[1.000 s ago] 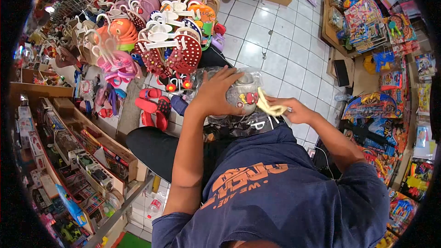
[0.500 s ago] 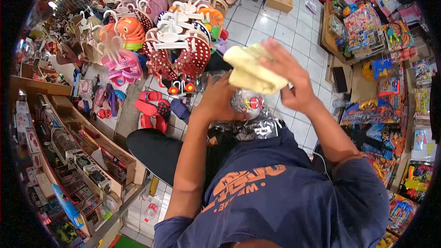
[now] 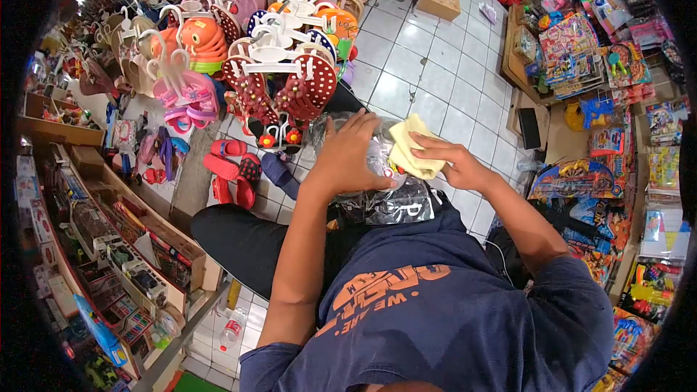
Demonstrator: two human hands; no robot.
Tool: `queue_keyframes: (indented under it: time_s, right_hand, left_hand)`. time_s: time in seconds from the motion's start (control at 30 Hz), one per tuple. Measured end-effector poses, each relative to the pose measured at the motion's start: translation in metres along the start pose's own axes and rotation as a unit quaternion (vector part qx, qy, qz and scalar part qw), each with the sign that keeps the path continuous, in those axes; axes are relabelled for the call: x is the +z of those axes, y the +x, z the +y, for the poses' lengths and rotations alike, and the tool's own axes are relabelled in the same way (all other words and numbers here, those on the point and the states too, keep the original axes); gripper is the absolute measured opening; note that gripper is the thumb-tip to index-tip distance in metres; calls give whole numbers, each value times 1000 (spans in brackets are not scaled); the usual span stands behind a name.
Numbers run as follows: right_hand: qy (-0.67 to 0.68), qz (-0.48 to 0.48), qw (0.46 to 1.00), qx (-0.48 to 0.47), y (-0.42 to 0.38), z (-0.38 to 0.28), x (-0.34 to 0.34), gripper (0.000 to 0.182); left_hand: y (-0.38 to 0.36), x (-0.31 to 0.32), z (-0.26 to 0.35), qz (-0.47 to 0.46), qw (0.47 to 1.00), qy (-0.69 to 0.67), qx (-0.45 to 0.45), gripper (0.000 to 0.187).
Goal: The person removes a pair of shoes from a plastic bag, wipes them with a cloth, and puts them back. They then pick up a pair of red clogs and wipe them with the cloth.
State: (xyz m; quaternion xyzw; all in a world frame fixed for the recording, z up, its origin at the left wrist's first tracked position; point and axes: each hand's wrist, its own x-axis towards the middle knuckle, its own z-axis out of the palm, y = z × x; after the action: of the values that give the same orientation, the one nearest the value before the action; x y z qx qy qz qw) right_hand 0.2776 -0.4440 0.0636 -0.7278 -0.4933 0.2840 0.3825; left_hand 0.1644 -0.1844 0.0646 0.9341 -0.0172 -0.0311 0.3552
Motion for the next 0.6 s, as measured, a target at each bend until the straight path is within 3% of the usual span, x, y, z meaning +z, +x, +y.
queue_keyframes:
  time_s: [0.03,0.07,0.13,0.17,0.23,0.27,0.33,0.4,0.47,0.6]
  right_hand:
    - [-13,9,1000,-1,-10,7,-1,57]
    - [-14,10,1000,-2,-23,14,-2,57]
    - [19,-101,960,261,-44,27,3,37]
    - [17,-99,961,258,-49,32,10,37]
    - [81,115,948,287,-53,36,21,24]
    - [83,114,947,287,-49,36,23,24]
    - [167,263,911,271,-26,36,27,30]
    - [174,270,906,275,-4,23,27,33]
    - [275,230,893,272,13,14,31,33]
    - [252,196,923,212,34,-13,27,50]
  left_hand:
    - [0,-1,-1,-9,1000,4,3,108]
    - [0,-2,-1,-18,1000,8,5,108]
    - [-4,-1,-9,0,1000,-8,8,107]
    - [-4,-2,-10,18,999,-26,9,107]
    - [-6,0,-9,40,999,-21,-7,104]
    - [-7,1,-7,57,998,-19,-22,102]
    - [-6,11,-7,73,997,-19,-22,101]
    - [-4,15,-3,92,996,-14,-18,100]
    - [-5,15,3,95,994,25,-41,100]
    - [-7,22,-1,112,991,17,-70,105]
